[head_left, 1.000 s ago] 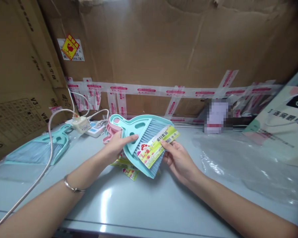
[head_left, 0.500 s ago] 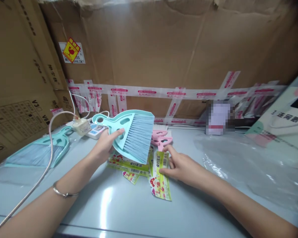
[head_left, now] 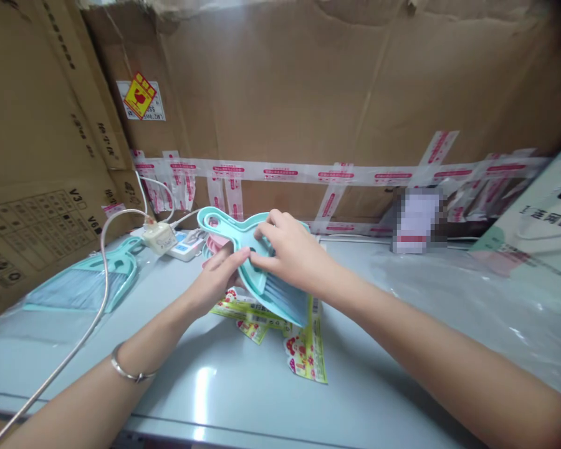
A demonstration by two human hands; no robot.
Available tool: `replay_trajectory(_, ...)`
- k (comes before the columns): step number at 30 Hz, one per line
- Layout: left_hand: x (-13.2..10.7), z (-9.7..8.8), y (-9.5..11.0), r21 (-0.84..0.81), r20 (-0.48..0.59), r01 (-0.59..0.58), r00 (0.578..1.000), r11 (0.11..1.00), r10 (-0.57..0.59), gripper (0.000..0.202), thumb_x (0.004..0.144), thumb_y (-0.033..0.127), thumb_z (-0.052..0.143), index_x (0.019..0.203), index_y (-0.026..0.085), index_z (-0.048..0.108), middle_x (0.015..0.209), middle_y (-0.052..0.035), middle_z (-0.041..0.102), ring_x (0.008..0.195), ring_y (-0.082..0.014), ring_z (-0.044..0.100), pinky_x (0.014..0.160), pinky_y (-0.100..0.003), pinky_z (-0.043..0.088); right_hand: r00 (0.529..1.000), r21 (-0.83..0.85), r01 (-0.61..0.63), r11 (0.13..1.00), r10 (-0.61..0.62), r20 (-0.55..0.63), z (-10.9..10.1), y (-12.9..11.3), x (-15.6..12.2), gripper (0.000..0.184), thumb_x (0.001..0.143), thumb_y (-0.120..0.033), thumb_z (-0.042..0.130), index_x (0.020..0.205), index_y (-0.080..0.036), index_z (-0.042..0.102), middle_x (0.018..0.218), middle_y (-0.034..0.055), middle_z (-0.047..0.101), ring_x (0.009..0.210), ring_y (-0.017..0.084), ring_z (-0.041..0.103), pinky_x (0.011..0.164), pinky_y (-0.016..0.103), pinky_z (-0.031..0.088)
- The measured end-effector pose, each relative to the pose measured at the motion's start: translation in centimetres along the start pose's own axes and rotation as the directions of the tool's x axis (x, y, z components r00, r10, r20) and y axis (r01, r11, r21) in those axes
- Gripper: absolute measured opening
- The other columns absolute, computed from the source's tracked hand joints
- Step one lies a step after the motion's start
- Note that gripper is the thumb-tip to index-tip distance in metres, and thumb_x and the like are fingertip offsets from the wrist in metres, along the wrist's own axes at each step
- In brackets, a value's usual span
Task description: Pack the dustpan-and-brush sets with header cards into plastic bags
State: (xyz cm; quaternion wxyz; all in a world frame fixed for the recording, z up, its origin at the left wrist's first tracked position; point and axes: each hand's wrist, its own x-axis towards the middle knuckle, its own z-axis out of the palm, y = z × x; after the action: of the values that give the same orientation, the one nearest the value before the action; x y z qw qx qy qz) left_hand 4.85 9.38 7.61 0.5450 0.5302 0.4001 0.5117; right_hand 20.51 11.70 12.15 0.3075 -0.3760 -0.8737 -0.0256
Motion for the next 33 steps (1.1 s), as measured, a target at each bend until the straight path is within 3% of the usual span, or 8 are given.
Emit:
replay_trajectory(5, -0.1, -1.0, -0.4, 0.115, 0.151, -0.219, 0.968, 0.969, 0.201, 0.062, 0.063, 0.040, 0.075, 0.119, 0.028, 0.053, 0.123, -0.0031, 0.057, 0.120, -0.0269, 0.047, 0.095, -0.031, 0.044, 0.991, 0.284, 0.019, 0.959, 0.019, -0.133, -0.1, -0.2, 0.3, 0.011, 0.066, -0.019, 0.059, 0.068, -0.018, 0.048, 0.078, 0.0005, 0.046, 0.075, 0.015, 0.046, 0.068, 0.028, 0.038)
replay_trajectory(10, -0.6, -0.8, 0.6, 0.220, 0.212, -0.282, 0.948, 0.934, 0.237, 0.070, 0.059, 0.030, 0.078, 0.123, 0.028, 0.050, 0.126, -0.0049, 0.053, 0.127, -0.0302, 0.038, 0.100, -0.034, 0.041, 0.999, 0.421, -0.024, 0.907, 0.040, -0.029, -0.8, 0.0, 0.0, 0.013, 0.061, -0.018, 0.061, 0.062, -0.017, 0.047, 0.074, -0.0020, 0.046, 0.068, 0.012, 0.048, 0.063, 0.025, 0.037)
replay_trajectory(16, -0.6, -0.7, 1.2, 0.208, 0.210, -0.253, 0.955, 0.945, 0.209, 0.064, 0.062, 0.021, 0.074, 0.121, 0.028, 0.051, 0.114, -0.0055, 0.060, 0.116, -0.0287, 0.050, 0.092, -0.034, 0.046, 0.974, 0.532, -0.201, 0.822, 0.112, 0.195, -4.2, 1.4, 0.2, 0.012, 0.063, -0.024, 0.065, 0.062, -0.017, 0.055, 0.064, -0.0035, 0.052, 0.057, 0.009, 0.046, 0.053, 0.023, 0.035)
replay_trajectory(19, -0.2, -0.6, 1.0, 0.167, 0.094, -0.258, 0.965, 0.952, 0.245, 0.057, 0.063, 0.020, 0.073, 0.117, 0.025, 0.054, 0.113, -0.0053, 0.061, 0.114, -0.0271, 0.051, 0.091, -0.032, 0.047, 0.967, 0.620, -0.256, 0.742, 0.185, 0.177, -5.6, 1.8, 0.2, 0.012, 0.064, -0.025, 0.067, 0.062, -0.017, 0.058, 0.059, -0.0037, 0.053, 0.054, 0.009, 0.048, 0.050, 0.022, 0.035)
replay_trajectory(23, 0.7, -0.6, 1.8, 0.010, -0.170, -0.146, 0.975, 0.989, 0.145, 0.043, 0.062, 0.019, 0.067, 0.104, 0.022, 0.057, 0.092, -0.0012, 0.066, 0.078, -0.0183, 0.063, 0.064, -0.024, 0.051, 0.954, 0.723, -0.244, 0.646, 0.294, 0.060, -7.7, 2.2, -0.1, 0.015, 0.068, -0.031, 0.066, 0.066, -0.017, 0.060, 0.057, -0.0044, 0.053, 0.050, 0.007, 0.047, 0.049, 0.021, 0.037)
replay_trajectory(25, 1.1, -1.0, 2.4, -0.060, -0.336, -0.153, 0.934, 0.986, 0.124, 0.034, 0.061, 0.015, 0.064, 0.094, 0.021, 0.058, 0.076, 0.0026, 0.065, 0.061, -0.0124, 0.060, 0.053, -0.019, 0.047, 0.956, 0.695, -0.234, 0.680, 0.290, 0.038, -8.8, 2.8, -0.5, 0.015, 0.071, -0.033, 0.064, 0.072, -0.017, 0.063, 0.059, -0.0042, 0.054, 0.052, 0.007, 0.048, 0.051, 0.022, 0.038)
replay_trajectory(28, 1.6, -2.0, 3.3, -0.129, -0.545, -0.254, 0.826, 0.959, 0.145, 0.020, 0.062, 0.011, 0.061, 0.079, 0.020, 0.056, 0.065, 0.0057, 0.060, 0.055, -0.0093, 0.056, 0.049, -0.017, 0.044, 0.990, 0.469, -0.144, 0.871, 0.126, 0.071, -9.3, 3.8, -2.0, 0.018, 0.074, -0.034, 0.061, 0.082, -0.019, 0.066, 0.073, 0.0001, 0.058, 0.064, 0.011, 0.053, 0.058, 0.026, 0.041)
replay_trajectory(33, 1.5, -3.0, 4.1, -0.143, -0.682, -0.396, 0.704, 0.907, 0.200, 0.018, 0.062, 0.009, 0.059, 0.069, 0.022, 0.050, 0.061, 0.0100, 0.059, 0.062, -0.0081, 0.058, 0.054, -0.016, 0.044, 0.931, 0.023, 0.184, 0.983, -0.182, 0.316, -5.7, 2.3, -6.2, 0.010, 0.075, -0.017, 0.057, 0.079, -0.019, 0.065, 0.087, 0.0076, 0.058, 0.075, 0.019, 0.054, 0.065, 0.034, 0.046)
